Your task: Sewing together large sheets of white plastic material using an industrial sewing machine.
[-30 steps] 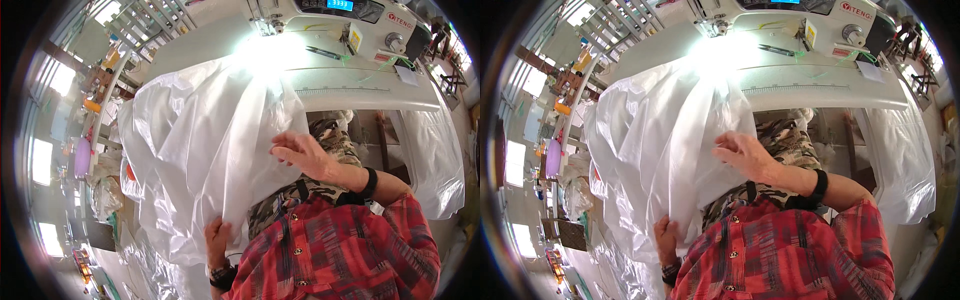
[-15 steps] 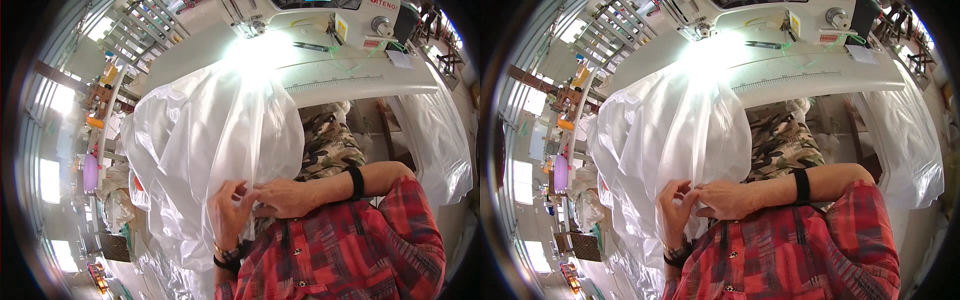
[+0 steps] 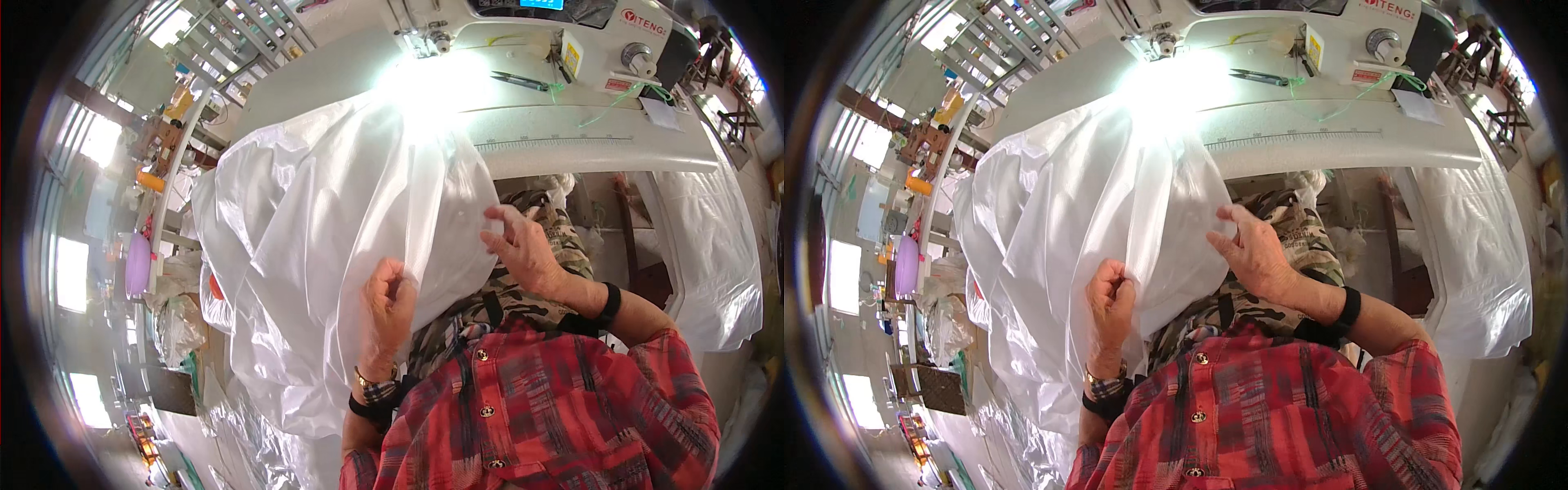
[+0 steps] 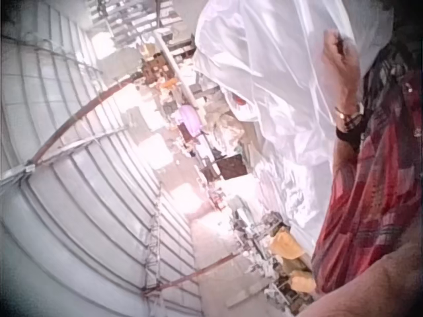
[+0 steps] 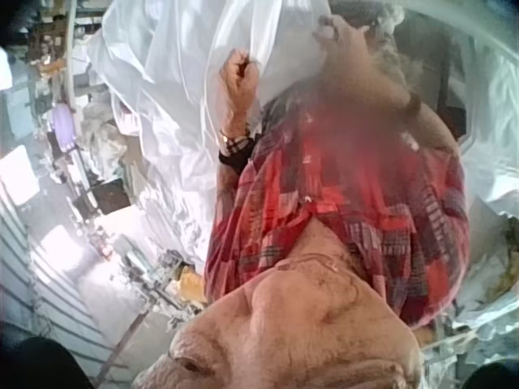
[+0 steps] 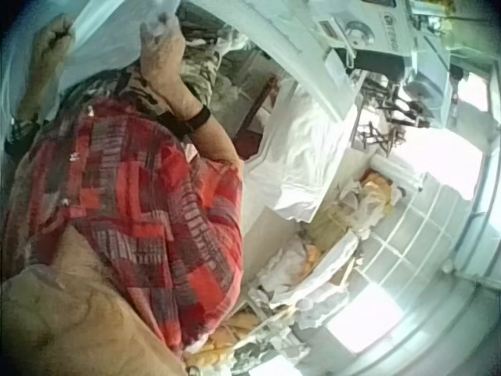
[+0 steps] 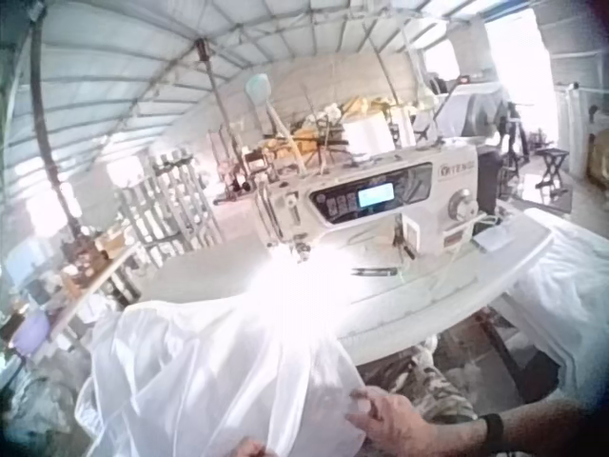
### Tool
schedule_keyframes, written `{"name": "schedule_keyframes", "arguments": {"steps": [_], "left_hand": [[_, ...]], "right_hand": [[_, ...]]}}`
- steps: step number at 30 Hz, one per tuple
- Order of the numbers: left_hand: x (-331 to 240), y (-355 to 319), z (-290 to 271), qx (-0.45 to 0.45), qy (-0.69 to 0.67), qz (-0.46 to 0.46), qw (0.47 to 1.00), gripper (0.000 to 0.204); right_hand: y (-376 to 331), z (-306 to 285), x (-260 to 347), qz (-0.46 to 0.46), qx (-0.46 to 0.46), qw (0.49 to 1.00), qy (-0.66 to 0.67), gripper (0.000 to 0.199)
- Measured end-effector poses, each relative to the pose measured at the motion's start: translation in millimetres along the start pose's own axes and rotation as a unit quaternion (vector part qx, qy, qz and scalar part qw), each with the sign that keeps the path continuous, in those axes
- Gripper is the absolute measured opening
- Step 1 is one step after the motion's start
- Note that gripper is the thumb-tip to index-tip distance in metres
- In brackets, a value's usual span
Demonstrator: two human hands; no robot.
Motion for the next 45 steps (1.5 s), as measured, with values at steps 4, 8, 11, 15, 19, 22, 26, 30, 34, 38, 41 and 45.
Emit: {"name": "schedule_keyframes", "arguments": {"steps": [4, 8, 11, 15, 19, 22, 26, 30, 34, 38, 41, 45], "left_hand": [[-1.1, 3.8, 2.2, -0.057, -0.018, 0.017, 0.998, 0.003], [-5.1, 6.0, 3.8, -0.069, -0.016, 0.024, 0.997, 0.006], [-6.7, 3.8, 4.2, -0.033, -0.007, 0.026, 0.999, 0.011], [-0.2, 4.9, 9.5, 0.005, 0.047, 0.025, 0.999, 0.009], [14.8, 9.6, 19.1, 0.033, -0.114, 0.032, 0.992, 0.007], [20.5, 6.7, 19.8, 0.036, -0.172, 0.002, 0.984, 0.01], [15.2, 3.6, 18.8, 0.049, -0.229, -0.022, 0.972, 0.013], [15.9, 11.2, 21.7, 0.063, -0.275, -0.049, 0.958, 0.013], [17.1, 10.4, 7.4, 0.014, -0.183, -0.048, 0.982, 0.011], [2.0, 8.6, -12.8, -0.034, -0.059, 0.001, 0.998, 0.006], [-19.9, 10.6, -29.6, -0.061, 0.042, 0.054, 0.996, 0.003], [-49.9, 12.0, -43.0, -0.109, 0.187, 0.12, 0.969, 0.005]], "right_hand": [[11.1, 23.3, -27.5, 0.096, 0.081, 0.962, 0.244, 0.052], [19.3, 52.0, -15.8, 0.142, 0.183, 0.922, 0.309, 0.031], [14.3, 40.2, 20.0, 0.018, 0.136, 0.966, 0.217, 0.025], [-2.8, 29.8, 86.2, -0.224, 0.077, 0.971, -0.024, 0.016], [-10.7, 58.1, 96.3, -0.195, 0.233, 0.922, -0.239, 0.02], [-17.7, 65.9, 105.6, -0.253, 0.216, 0.902, -0.275, 0.02], [-24.1, 76.8, 108.1, -0.281, 0.214, 0.879, -0.32, 0.017], [-33.7, 74.9, 110.6, -0.387, 0.226, 0.833, -0.325, 0.015], [-8.6, 8.6, 70.2, -0.286, -0.023, 0.948, -0.137, 0.018], [0.0, -7.6, -3.4, -0.081, -0.13, 0.982, -0.107, 0.023], [2.4, 5.4, -32.8, 0.021, -0.074, 0.996, -0.055, 0.022], [-5.5, 14.4, 2.2, -0.059, 0.048, 0.997, 0.008, 0.02]]}}
Point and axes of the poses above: each hand's wrist, its own y-axis towards the middle knuckle, its own z-axis out of the palm, x = y × z, the point moved 7 cm from there along y, towards the middle knuckle, and after that the axes turned 13 degrees about x, right-handed, at the moved point
